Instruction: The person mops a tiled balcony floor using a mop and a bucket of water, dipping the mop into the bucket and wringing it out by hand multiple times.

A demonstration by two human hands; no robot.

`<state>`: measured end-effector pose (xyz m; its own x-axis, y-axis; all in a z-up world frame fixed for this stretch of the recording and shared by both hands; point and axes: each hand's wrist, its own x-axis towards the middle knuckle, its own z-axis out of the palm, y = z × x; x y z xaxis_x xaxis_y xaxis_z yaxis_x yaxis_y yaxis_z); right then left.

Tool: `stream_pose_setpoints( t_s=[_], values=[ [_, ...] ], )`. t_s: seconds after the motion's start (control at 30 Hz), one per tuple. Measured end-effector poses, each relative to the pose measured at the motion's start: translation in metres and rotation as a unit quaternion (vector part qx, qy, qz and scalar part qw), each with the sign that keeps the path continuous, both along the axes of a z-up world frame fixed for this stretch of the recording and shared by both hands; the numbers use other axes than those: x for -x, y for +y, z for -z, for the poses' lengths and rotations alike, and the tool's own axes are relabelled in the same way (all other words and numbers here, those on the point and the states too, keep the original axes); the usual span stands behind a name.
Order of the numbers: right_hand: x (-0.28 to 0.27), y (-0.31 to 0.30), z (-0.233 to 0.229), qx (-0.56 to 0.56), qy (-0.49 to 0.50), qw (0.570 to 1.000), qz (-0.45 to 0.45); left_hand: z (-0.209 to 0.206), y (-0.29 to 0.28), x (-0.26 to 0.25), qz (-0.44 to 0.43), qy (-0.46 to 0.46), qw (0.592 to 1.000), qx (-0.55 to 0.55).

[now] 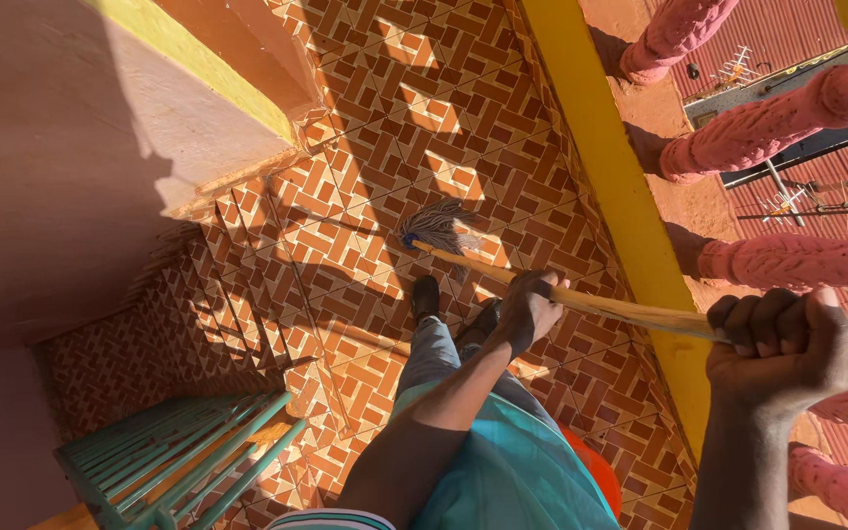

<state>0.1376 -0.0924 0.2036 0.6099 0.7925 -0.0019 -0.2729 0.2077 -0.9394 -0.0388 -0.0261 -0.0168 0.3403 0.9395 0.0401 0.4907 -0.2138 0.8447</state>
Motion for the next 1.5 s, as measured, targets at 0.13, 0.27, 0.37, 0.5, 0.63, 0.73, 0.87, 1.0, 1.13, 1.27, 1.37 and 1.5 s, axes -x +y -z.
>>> stream_pose_setpoints(
  t_s=[0.13, 0.27, 0.37, 0.5, 0.63, 0.73, 0.87, 1.0, 1.13, 1.27, 1.37, 1.5],
  values=[
    [0.036, -0.004, 0.014, 0.003, 0.045, 0.990, -0.136, 0.010, -0.018, 0.063, -0.011, 0.054, 0.998, 0.004],
    [0.073, 0.007, 0.012, -0.004, 0.086, 0.962, -0.258, -0.002, -0.030, 0.095, -0.015, 0.060, 0.996, 0.066],
    [0.091, -0.003, -0.004, -0.004, 0.050, 0.976, -0.212, -0.017, -0.038, 0.092, -0.045, 0.040, 0.994, 0.095],
    [0.094, -0.025, -0.030, -0.001, 0.027, 0.987, -0.158, -0.030, -0.037, 0.066, -0.034, 0.018, 0.996, 0.078],
    [0.118, -0.044, -0.056, -0.002, -0.111, 0.981, -0.161, -0.035, -0.030, 0.058, -0.014, -0.046, 0.998, -0.029],
    [0.143, -0.057, -0.067, 0.010, -0.207, 0.964, -0.168, -0.036, -0.030, 0.061, 0.015, -0.077, 0.995, 0.062],
    [0.180, -0.077, -0.076, 0.056, -0.312, 0.938, -0.142, -0.029, -0.039, 0.059, 0.081, -0.134, 0.986, 0.057],
    [0.222, -0.096, -0.073, 0.122, -0.347, 0.926, -0.079, -0.017, -0.050, 0.063, 0.201, -0.149, 0.963, 0.099],
    [0.247, -0.110, -0.077, 0.200, -0.312, 0.929, 0.017, -0.016, -0.069, 0.070, 0.264, -0.130, 0.949, 0.117],
    [0.252, -0.131, -0.084, 0.207, -0.259, 0.934, 0.130, -0.010, -0.103, 0.067, 0.335, -0.094, 0.930, 0.114],
    [0.235, -0.155, -0.099, 0.154, -0.182, 0.960, 0.144, -0.009, -0.126, 0.061, 0.370, -0.091, 0.920, 0.086],
    [0.223, -0.185, -0.106, 0.057, -0.122, 0.965, 0.224, -0.010, -0.165, 0.069, 0.405, -0.144, 0.880, 0.203]
  ],
)
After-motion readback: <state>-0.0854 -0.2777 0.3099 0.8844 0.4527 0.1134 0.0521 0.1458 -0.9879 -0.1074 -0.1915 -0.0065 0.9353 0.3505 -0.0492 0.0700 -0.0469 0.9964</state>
